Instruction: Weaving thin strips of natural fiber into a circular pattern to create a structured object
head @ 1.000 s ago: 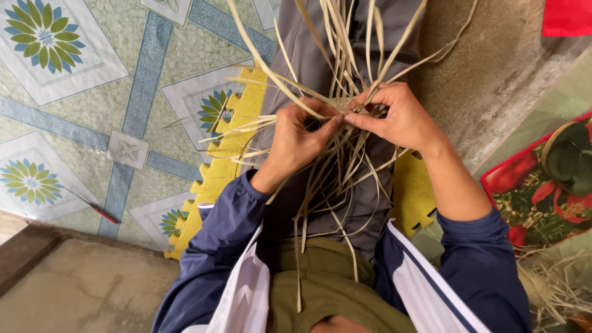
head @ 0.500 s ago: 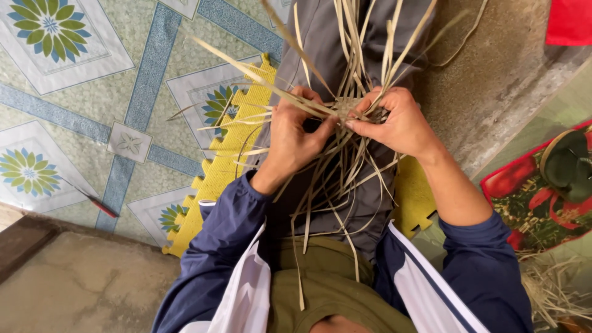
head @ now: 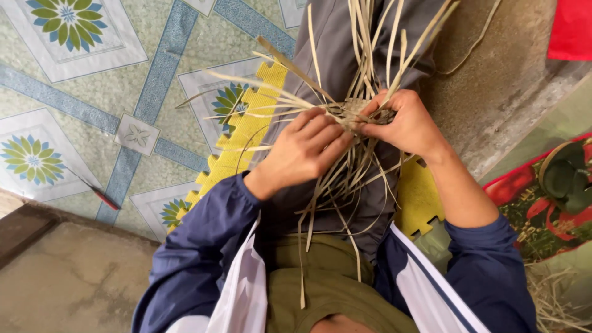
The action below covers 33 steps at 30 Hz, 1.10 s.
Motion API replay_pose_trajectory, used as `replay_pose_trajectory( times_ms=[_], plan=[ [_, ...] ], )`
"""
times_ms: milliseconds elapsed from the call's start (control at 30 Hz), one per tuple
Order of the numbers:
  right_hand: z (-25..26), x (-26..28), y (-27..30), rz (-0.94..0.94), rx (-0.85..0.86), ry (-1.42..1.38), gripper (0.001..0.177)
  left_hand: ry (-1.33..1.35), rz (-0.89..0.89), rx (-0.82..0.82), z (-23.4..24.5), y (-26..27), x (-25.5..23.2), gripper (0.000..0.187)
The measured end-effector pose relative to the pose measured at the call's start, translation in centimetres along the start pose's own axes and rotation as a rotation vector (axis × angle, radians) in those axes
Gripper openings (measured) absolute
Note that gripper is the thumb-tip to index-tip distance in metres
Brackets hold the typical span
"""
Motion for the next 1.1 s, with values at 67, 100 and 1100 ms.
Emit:
replay_pose_trajectory(
  times_ms=[67,100,1100],
  plan=[
    [0.0,0.5,-0.1,0.007,-0.011,0.041,0.018,0.06,0.0,-0.007,-1.8,0.5,1.1,0.015],
    [0.0,1.0,-0.2,-0.004,-0.023,0.044,0.019,0.06,0.076,0.071,-3.2,1.4,2.4,0.011],
    [0.5,2.7,-1.0,-0.02,-0.099,-0.069,0.037,0.608,0.677,0.435,-7.0,3.4,5.2,0.009]
  ],
)
Point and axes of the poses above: each hand's wrist, its own y-axis away from the middle knuckle, its own z-axis out of the back of the hand, x = y × z, the point moved 6 cm from there along -y, towards the middle knuckle, and after that the axes turned 14 degrees about -x, right-handed, at the moved point
